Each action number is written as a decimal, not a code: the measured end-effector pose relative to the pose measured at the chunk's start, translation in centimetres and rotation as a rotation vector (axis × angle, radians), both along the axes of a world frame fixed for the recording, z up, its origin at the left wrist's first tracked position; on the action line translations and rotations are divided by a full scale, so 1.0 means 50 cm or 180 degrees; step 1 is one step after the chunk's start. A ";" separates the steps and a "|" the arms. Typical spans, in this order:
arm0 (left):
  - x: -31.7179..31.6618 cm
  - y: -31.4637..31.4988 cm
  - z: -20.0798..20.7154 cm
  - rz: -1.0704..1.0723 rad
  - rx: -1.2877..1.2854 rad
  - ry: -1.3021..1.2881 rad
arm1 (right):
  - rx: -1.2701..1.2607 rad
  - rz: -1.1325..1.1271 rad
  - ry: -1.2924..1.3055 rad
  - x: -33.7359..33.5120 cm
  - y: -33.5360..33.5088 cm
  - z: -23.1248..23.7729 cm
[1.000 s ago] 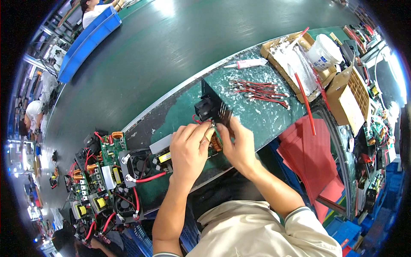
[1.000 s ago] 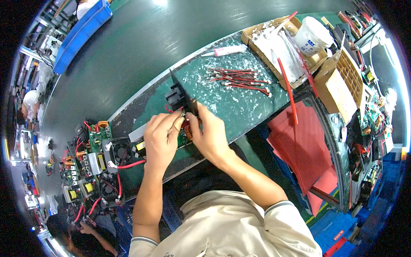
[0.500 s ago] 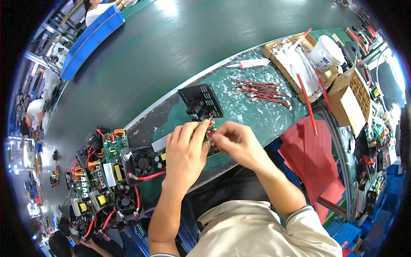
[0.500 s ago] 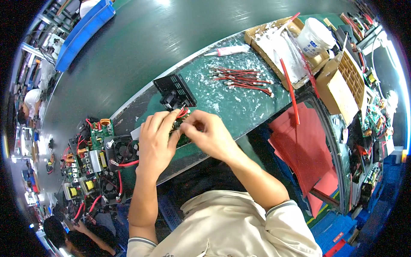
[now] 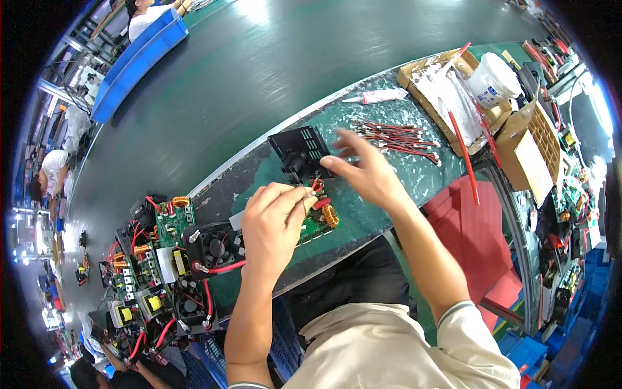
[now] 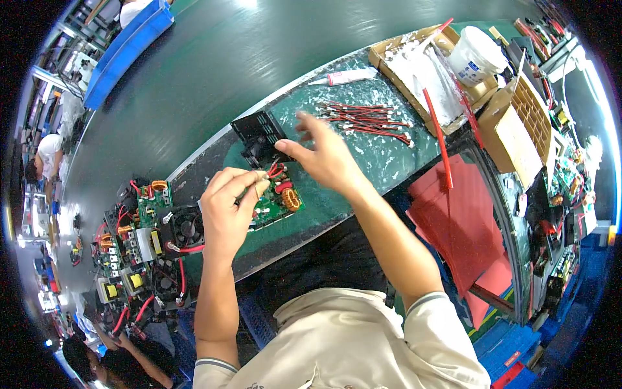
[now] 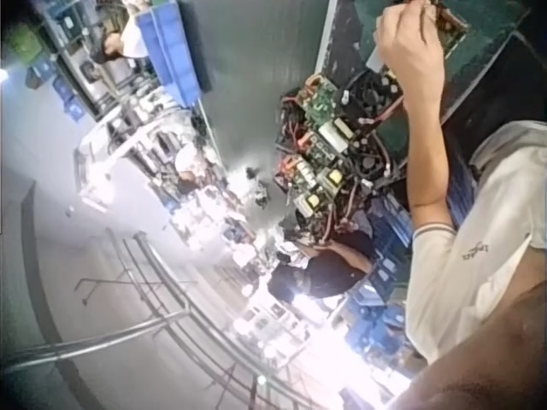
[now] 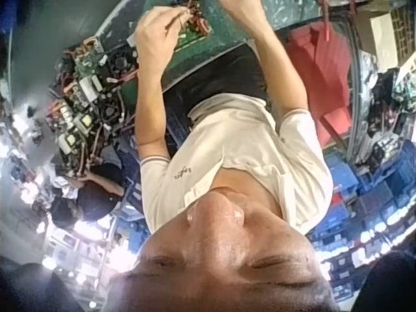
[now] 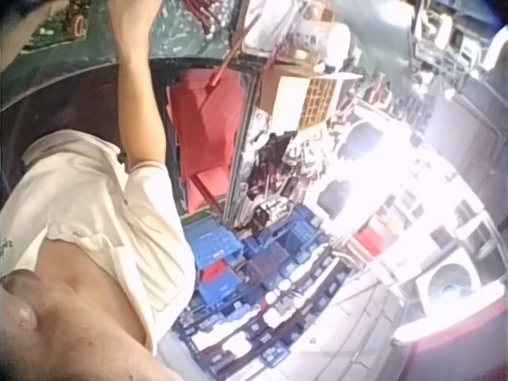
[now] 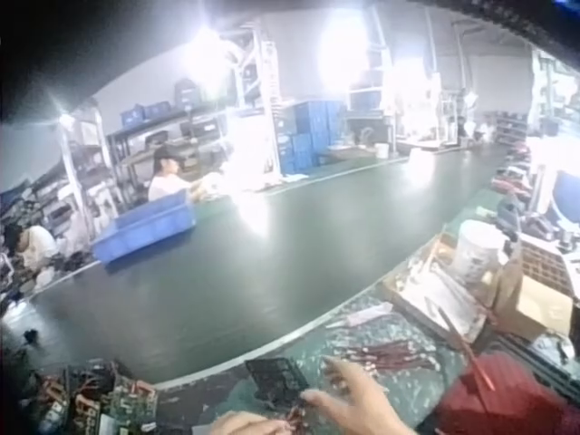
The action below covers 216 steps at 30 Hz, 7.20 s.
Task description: Assembling electronic circuit boards by installing cooling fans, applying adhesive, and connecting wire harnesses on an assembly line.
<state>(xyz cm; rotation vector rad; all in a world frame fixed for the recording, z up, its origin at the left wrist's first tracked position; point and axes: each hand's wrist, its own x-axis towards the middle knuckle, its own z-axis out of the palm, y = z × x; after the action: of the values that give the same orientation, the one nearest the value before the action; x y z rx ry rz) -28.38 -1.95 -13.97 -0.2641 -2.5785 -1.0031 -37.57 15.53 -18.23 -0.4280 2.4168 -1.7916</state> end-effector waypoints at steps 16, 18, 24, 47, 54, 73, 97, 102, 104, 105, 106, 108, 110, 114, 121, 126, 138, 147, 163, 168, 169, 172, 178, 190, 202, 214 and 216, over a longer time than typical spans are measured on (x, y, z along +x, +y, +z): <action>0.023 0.030 -0.029 0.0429 0.0645 -0.0135 | -0.0378 -0.0307 0.0757 0.148 -0.024 -0.011; 0.023 0.030 -0.030 0.0407 0.0550 -0.0087 | -0.0398 -0.0330 0.0808 0.149 -0.027 -0.014; 0.024 0.032 -0.029 0.0470 0.0607 0.0035 | -0.0360 -0.0356 0.0985 0.149 -0.026 -0.015; 0.024 0.028 -0.048 0.0258 -0.0073 0.0578 | -0.0233 -0.0534 0.1446 0.181 -0.041 -0.030; 0.041 -0.021 -0.005 0.0206 -0.0535 0.0088 | 0.0469 -0.0678 0.0813 0.105 -0.015 -0.046; 0.122 -0.064 -0.107 0.0874 -0.1603 -0.0116 | 0.1463 0.1131 0.1108 0.130 0.003 -0.045; 0.116 -0.044 -0.112 0.1148 -0.1871 -0.0296 | 0.0904 0.0751 0.1358 0.126 -0.001 -0.060; 0.169 -0.066 -0.103 0.0884 -0.1352 -0.0101 | -0.1253 -0.0471 -0.1493 0.176 0.140 -0.024; 0.178 -0.059 -0.096 0.0940 -0.1344 -0.0246 | -0.1199 -0.1429 -0.1685 0.184 0.239 -0.014; 0.176 -0.057 -0.102 0.0930 -0.1283 -0.0227 | -0.1375 -0.1677 -0.1442 0.180 0.278 -0.023; 0.171 -0.051 -0.102 0.0898 -0.1273 -0.0175 | -0.1316 -0.1912 -0.1088 0.169 0.310 -0.023; 0.157 -0.041 -0.105 0.1003 -0.1088 -0.0219 | -0.1078 -0.2291 -0.0336 0.138 0.327 -0.010; 0.145 -0.030 -0.111 0.1049 -0.1120 -0.0110 | -0.0809 -0.2069 0.0509 0.069 0.375 -0.019; 0.145 -0.020 -0.130 0.1131 -0.1061 0.0081 | -0.0408 -0.2215 0.0848 -0.084 0.392 0.007; 0.146 -0.009 -0.137 0.1370 -0.0833 0.0201 | 0.0640 -0.1772 0.0950 -0.165 0.439 -0.039; 0.142 -0.017 -0.146 0.1314 -0.0913 0.0409 | 0.0077 -0.2045 0.0860 -0.148 0.436 -0.042; 0.147 -0.014 -0.147 0.1326 -0.0915 0.0305 | -0.0388 -0.2171 0.0591 -0.153 0.437 -0.046; 0.143 -0.016 -0.148 0.1302 -0.0930 0.0345 | -0.0877 -0.2051 0.0503 -0.162 0.427 -0.038; 0.141 -0.015 -0.146 0.1300 -0.0839 0.0291 | 0.0709 -0.1687 0.0710 -0.140 0.431 -0.013; 0.143 -0.016 -0.142 0.1323 -0.0858 0.0275 | 0.0859 -0.1620 0.0596 -0.142 0.430 0.011; 0.143 -0.015 -0.141 0.1332 -0.0845 0.0246 | 0.0846 -0.1605 0.0595 -0.140 0.429 0.021; 0.147 -0.016 -0.149 0.1359 -0.0875 0.0219 | 0.0108 -0.1823 0.0563 -0.140 0.427 0.048; 0.156 -0.026 -0.150 0.1309 -0.0785 0.0307 | -0.0847 -0.2076 0.0529 -0.161 0.417 0.015; 0.148 -0.020 -0.146 0.1372 -0.0867 0.0188 | -0.0603 0.0946 -0.0048 0.152 0.118 0.126; 0.147 -0.015 -0.156 0.1467 -0.0964 0.0367 | 0.0816 0.1320 0.1320 0.179 0.079 0.129; 0.144 -0.015 -0.155 0.1449 -0.0980 0.0368 | 0.0528 0.0972 0.1858 0.177 0.057 0.112; 0.146 -0.017 -0.158 0.1448 -0.0976 0.0387 | 0.0606 0.1105 0.1853 0.182 0.044 0.107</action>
<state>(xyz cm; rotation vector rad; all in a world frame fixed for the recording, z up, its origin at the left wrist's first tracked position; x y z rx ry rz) -21.10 -2.79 -21.86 0.1770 -2.5051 -0.4179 -28.46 17.71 -12.90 -1.4101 2.5939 -1.4093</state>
